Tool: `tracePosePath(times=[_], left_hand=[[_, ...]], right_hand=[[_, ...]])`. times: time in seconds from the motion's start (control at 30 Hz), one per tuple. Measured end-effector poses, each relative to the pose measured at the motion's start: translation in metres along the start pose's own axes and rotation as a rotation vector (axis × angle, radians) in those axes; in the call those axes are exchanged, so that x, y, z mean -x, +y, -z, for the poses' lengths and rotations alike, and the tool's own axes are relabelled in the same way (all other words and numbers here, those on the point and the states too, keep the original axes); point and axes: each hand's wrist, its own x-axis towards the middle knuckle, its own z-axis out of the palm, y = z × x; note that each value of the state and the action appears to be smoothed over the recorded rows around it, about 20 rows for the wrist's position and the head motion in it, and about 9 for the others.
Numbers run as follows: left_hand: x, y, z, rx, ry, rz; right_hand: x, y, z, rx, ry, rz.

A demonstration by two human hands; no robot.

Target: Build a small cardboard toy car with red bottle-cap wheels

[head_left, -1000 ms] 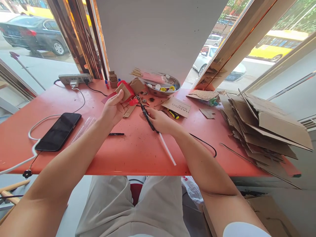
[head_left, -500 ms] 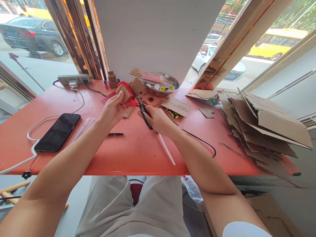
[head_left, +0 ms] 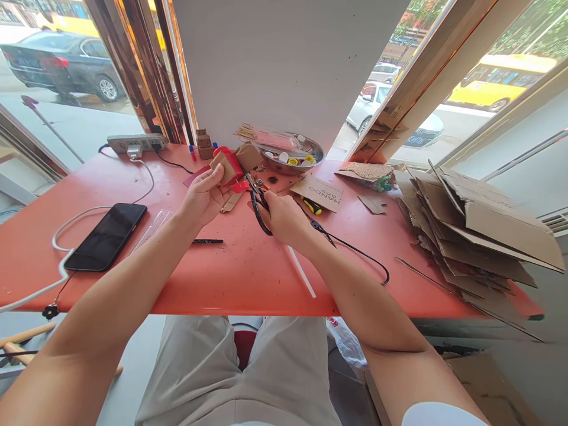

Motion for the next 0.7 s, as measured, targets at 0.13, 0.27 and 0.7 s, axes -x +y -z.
tracePosePath(times=[0.13, 0.27, 0.7], left_hand=[[-0.001, 0.000, 0.001, 0.019, -0.011, -0.013], [-0.001, -0.002, 0.000, 0.034, -0.046, -0.012], [-0.001, -0.006, -0.004, 0.095, -0.070, 0.043]], right_hand=[[0.002, -0.003, 0.002, 0.026, -0.012, 0.009], [0.007, -0.012, 0.009, 0.066, -0.078, -0.056], [0.002, -0.005, 0.007, 0.133, -0.054, -0.047]])
